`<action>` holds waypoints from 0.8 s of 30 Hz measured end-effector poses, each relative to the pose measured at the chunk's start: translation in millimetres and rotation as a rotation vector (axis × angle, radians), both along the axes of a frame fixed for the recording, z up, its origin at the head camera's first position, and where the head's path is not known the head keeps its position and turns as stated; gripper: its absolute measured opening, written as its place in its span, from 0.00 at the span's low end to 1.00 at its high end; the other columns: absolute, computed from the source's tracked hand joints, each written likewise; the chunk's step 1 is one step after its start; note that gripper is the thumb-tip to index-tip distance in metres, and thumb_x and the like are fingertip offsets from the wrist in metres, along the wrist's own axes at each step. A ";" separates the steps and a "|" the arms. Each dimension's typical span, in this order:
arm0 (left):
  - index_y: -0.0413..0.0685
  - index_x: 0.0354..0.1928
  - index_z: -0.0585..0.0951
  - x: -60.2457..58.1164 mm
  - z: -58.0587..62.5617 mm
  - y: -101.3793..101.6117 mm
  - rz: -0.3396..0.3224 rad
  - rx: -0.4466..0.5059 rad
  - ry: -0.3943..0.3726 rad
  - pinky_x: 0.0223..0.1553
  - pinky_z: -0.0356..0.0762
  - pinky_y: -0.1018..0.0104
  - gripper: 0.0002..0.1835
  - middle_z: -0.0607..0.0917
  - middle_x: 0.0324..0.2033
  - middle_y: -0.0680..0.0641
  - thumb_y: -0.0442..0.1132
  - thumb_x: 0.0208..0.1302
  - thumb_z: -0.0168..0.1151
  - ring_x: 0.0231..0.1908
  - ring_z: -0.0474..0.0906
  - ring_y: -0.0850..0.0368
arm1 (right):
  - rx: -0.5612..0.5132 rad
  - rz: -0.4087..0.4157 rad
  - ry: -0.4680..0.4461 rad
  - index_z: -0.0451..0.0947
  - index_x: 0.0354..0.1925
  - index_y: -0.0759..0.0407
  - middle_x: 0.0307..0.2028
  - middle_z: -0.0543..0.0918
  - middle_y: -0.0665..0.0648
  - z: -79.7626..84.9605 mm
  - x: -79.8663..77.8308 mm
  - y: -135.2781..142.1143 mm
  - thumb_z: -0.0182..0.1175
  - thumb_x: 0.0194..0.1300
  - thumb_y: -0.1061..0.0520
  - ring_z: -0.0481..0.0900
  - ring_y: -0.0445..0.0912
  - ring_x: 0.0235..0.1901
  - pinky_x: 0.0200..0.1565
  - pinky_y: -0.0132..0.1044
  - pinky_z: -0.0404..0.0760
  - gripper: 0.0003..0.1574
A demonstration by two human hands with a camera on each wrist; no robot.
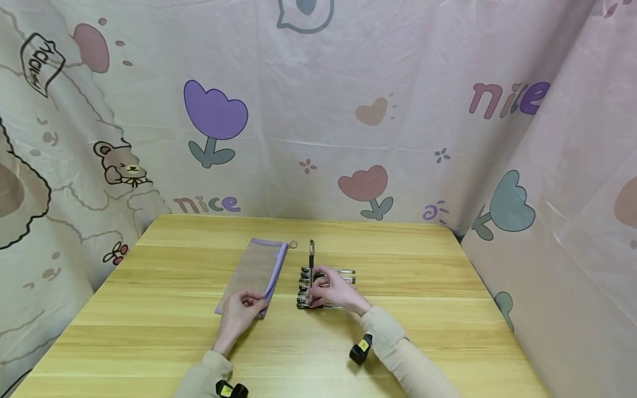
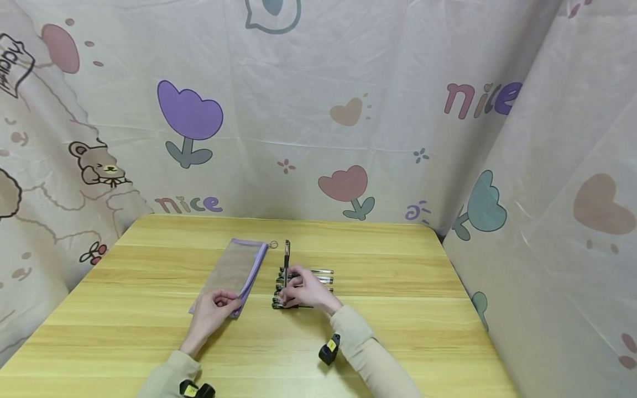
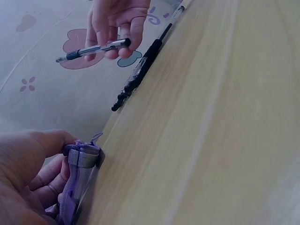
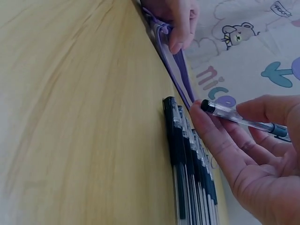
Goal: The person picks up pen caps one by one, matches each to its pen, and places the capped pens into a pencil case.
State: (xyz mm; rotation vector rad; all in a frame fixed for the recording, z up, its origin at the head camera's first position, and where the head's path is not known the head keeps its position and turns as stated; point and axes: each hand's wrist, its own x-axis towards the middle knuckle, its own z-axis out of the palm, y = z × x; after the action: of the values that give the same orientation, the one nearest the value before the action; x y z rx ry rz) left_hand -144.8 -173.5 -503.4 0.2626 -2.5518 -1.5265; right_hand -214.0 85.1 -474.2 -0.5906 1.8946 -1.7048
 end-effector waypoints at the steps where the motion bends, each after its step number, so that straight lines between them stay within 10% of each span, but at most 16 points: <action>1: 0.39 0.35 0.85 -0.1 0.0 -0.1 0.001 0.000 -0.001 0.30 0.73 0.75 0.08 0.87 0.27 0.46 0.34 0.55 0.73 0.25 0.75 0.67 | -0.011 -0.001 -0.016 0.56 0.67 0.73 0.45 0.81 0.80 -0.3 -1.2 -1.3 0.54 0.71 0.69 0.88 0.53 0.39 0.46 0.50 0.88 0.30; 10: 0.38 0.36 0.85 0.0 2.9 0.2 0.014 -0.003 0.016 0.30 0.72 0.76 0.08 0.86 0.27 0.47 0.35 0.56 0.71 0.25 0.74 0.68 | -0.074 -0.119 -0.173 0.66 0.59 0.77 0.36 0.80 0.55 -2.7 -14.9 -17.1 0.55 0.73 0.65 0.84 0.45 0.32 0.42 0.43 0.89 0.22; 24: 0.35 0.40 0.84 2.4 5.7 2.7 0.044 0.007 0.043 0.30 0.73 0.76 0.10 0.87 0.30 0.43 0.34 0.59 0.70 0.26 0.74 0.68 | -0.124 -0.201 -0.380 0.65 0.57 0.74 0.25 0.83 0.58 -2.0 -30.4 -60.5 0.56 0.69 0.70 0.84 0.44 0.23 0.34 0.36 0.88 0.21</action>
State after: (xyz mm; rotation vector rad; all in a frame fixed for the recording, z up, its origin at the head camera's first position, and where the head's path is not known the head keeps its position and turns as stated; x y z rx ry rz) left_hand -142.4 -170.7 -497.6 0.2814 -2.4919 -1.5092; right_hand -244.4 24.6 -476.2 -0.1066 1.6282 -1.9122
